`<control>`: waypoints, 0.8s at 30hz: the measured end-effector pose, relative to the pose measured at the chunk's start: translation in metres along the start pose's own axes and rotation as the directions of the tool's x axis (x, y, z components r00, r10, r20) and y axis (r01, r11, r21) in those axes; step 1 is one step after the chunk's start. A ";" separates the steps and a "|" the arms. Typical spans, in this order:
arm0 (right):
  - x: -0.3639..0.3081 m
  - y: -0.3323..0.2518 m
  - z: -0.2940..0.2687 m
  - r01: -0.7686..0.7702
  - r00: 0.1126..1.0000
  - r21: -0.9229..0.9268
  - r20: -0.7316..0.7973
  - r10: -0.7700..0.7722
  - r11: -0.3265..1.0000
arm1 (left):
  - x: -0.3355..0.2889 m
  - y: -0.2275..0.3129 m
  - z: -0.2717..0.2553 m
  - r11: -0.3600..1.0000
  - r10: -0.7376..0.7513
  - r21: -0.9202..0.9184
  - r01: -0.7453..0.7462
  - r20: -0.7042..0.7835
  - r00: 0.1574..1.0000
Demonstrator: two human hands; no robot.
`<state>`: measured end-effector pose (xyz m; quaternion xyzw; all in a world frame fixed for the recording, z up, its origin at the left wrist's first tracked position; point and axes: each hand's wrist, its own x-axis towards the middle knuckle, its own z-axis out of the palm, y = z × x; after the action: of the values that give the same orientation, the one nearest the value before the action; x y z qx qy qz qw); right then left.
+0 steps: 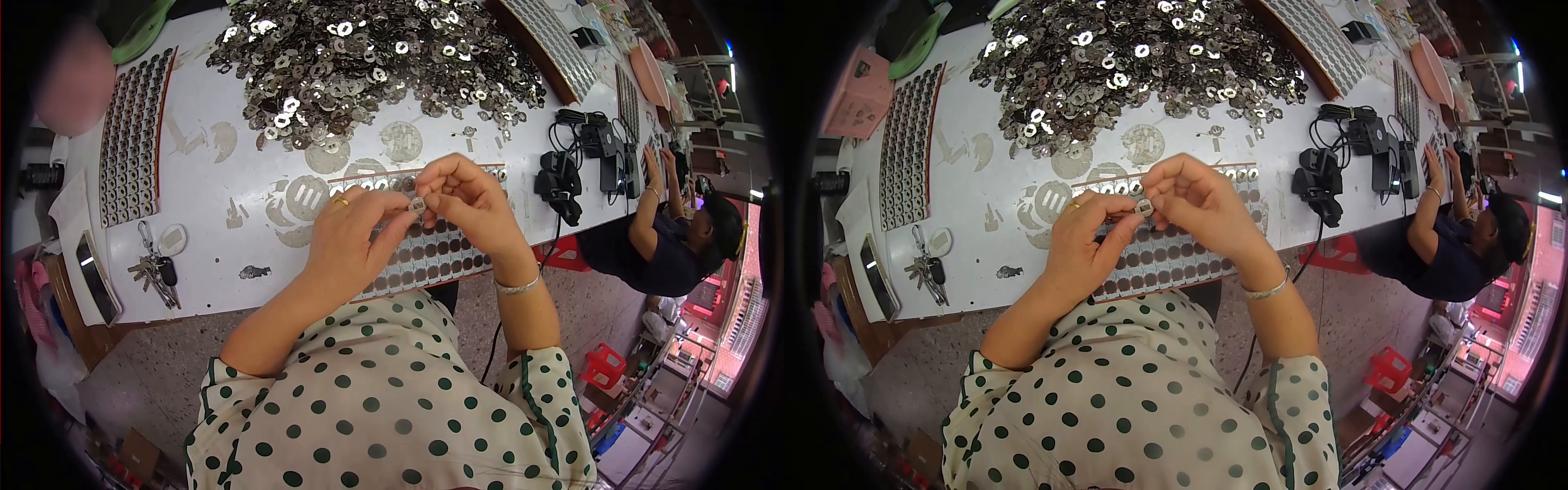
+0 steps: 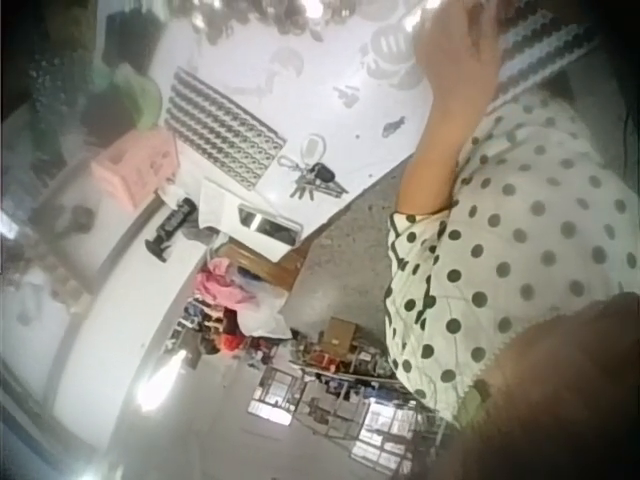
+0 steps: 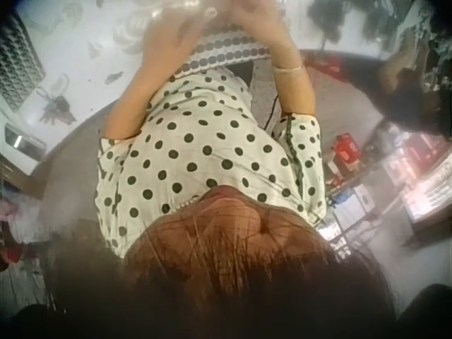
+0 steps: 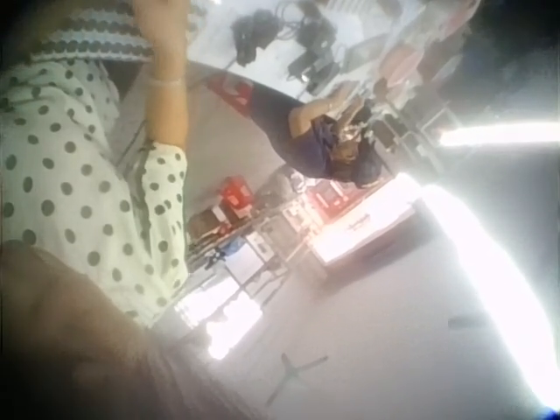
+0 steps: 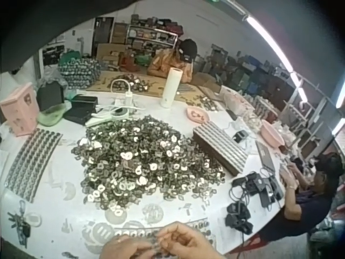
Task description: The person assembles small metal parts onto a metal strip by hand, attaching rings and keys to the strip.
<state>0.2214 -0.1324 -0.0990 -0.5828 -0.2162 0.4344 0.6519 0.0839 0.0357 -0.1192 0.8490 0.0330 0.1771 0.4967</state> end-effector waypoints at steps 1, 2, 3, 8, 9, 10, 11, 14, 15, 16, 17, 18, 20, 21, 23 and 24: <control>-0.004 0.002 0.000 -0.003 1.000 -0.069 -0.025 0.001 0.998 | 0.000 0.001 0.003 1.000 -0.019 -0.005 0.019 -0.024 1.000; -0.006 0.003 0.002 0.000 1.000 -0.063 -0.028 -0.002 0.998 | -0.001 0.000 0.005 1.000 -0.017 -0.001 0.017 -0.018 1.000; -0.009 0.002 0.005 0.024 0.999 0.002 -0.043 -0.023 1.000 | -0.002 -0.002 0.009 0.997 -0.054 -0.054 0.053 -0.014 0.998; -0.024 0.009 0.010 0.051 0.992 -0.017 -0.116 -0.053 0.999 | -0.004 0.004 0.014 0.980 -0.127 -0.152 0.131 0.039 0.991; -0.026 0.009 0.007 0.024 0.982 -0.070 -0.185 -0.036 0.997 | -0.006 0.004 0.015 0.993 -0.081 -0.086 0.085 0.043 0.996; -0.028 0.010 0.003 -0.008 0.967 -0.121 -0.253 -0.023 0.993 | -0.007 0.003 0.016 0.999 -0.036 -0.020 0.037 0.049 0.998; -0.029 0.010 -0.005 -0.068 0.959 -0.076 -0.280 0.044 0.995 | -0.008 0.001 0.017 0.999 -0.036 -0.020 0.037 0.053 0.998; -0.030 0.007 -0.012 -0.214 0.907 -0.057 -0.382 0.177 0.975 | -0.011 -0.004 0.020 0.957 0.209 0.177 -0.230 0.130 0.969; -0.030 0.009 -0.012 -0.215 0.906 -0.056 -0.384 0.178 0.975 | -0.012 -0.004 0.021 0.924 0.239 0.259 -0.282 0.186 0.953; -0.029 0.012 -0.011 -0.250 0.897 -0.157 -0.408 0.167 0.955 | -0.013 -0.004 0.023 0.880 0.263 0.335 -0.336 0.243 0.934; -0.029 0.014 -0.011 -0.284 0.889 -0.257 -0.430 0.154 0.924 | -0.014 -0.003 0.024 0.881 0.264 0.334 -0.336 0.244 0.933; -0.029 0.013 -0.010 -0.285 0.888 -0.256 -0.433 0.154 0.923 | -0.014 -0.002 0.025 0.871 0.258 0.354 -0.341 0.260 0.930; -0.030 0.012 -0.009 -0.282 0.901 -0.366 -0.418 0.114 0.887 | -0.015 -0.001 0.027 0.861 0.255 0.372 -0.347 0.276 0.927; -0.029 0.012 -0.010 -0.280 0.902 -0.365 -0.416 0.113 0.888 | -0.016 -0.002 0.028 0.845 0.256 0.397 -0.358 0.288 0.923; -0.028 0.011 -0.010 -0.272 0.915 -0.407 -0.391 0.102 0.872 | -0.017 -0.002 0.028 0.828 0.257 0.422 -0.370 0.301 0.918; -0.028 0.010 -0.010 -0.270 0.915 -0.407 -0.391 0.101 0.873 | -0.017 -0.001 0.028 0.829 0.243 0.429 -0.360 0.304 0.921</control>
<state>0.2116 -0.1620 -0.1047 -0.8057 -0.1312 0.3202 0.4808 0.0771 0.0091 -0.1375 0.9539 -0.1190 0.1377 0.2384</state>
